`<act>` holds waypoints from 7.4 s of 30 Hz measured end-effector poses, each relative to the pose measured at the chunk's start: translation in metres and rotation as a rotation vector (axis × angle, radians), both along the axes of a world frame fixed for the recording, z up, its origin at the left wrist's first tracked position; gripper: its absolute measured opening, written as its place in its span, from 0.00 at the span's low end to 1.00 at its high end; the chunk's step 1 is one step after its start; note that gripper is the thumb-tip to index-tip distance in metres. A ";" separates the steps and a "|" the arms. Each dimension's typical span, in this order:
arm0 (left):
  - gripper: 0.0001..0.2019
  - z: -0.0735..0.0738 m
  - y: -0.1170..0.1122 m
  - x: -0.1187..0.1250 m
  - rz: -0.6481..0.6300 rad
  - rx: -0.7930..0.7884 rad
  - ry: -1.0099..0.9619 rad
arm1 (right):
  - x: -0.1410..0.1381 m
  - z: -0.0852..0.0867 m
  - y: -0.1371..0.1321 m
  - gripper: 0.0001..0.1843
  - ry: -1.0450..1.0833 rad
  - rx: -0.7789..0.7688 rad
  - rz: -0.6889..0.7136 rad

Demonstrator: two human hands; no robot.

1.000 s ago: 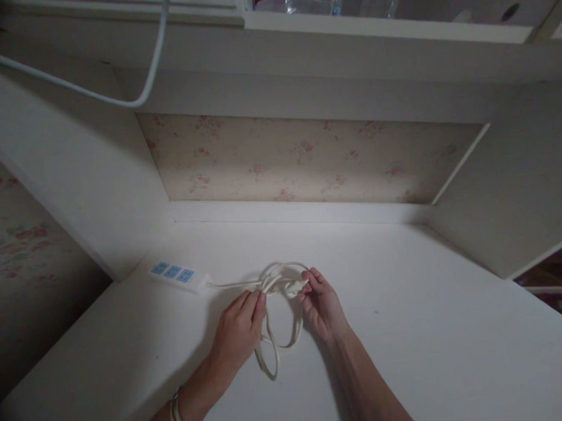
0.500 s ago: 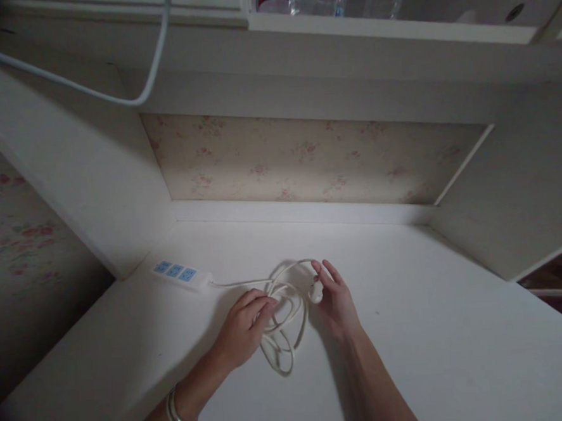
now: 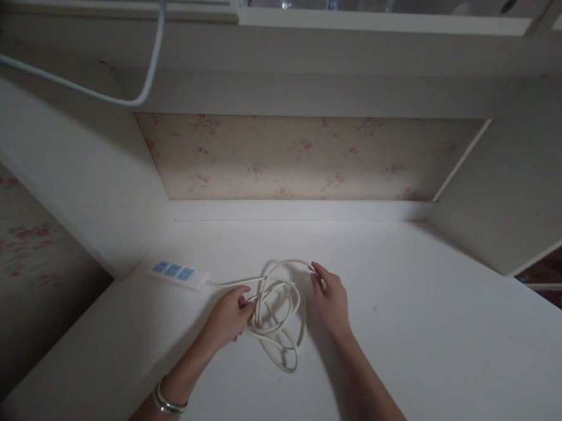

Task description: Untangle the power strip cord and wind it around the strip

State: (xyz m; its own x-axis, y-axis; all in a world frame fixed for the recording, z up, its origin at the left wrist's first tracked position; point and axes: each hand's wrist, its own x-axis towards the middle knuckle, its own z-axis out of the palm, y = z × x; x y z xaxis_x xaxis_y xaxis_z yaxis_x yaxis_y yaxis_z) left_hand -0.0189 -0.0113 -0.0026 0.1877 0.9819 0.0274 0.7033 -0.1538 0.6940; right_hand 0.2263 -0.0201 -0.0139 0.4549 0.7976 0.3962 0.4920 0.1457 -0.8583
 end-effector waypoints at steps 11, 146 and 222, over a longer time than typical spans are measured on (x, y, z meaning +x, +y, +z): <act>0.15 0.005 -0.005 0.003 -0.272 -0.035 0.058 | -0.011 0.015 -0.008 0.11 -0.142 0.107 0.069; 0.19 0.009 0.001 0.027 0.056 -0.210 -0.844 | -0.057 0.041 -0.038 0.12 -0.025 -0.272 0.852; 0.19 -0.004 0.008 0.033 0.208 -0.107 -1.012 | -0.040 0.054 -0.035 0.04 0.452 -0.461 0.895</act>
State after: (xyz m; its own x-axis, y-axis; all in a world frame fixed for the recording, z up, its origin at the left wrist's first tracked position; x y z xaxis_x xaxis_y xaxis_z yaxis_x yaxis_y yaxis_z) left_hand 0.0136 -0.0033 -0.0069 -0.0474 0.9988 -0.0116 -0.2102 0.0013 0.9777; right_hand 0.1861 -0.0550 0.0398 -0.3326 0.9396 -0.0812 -0.0043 -0.0876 -0.9961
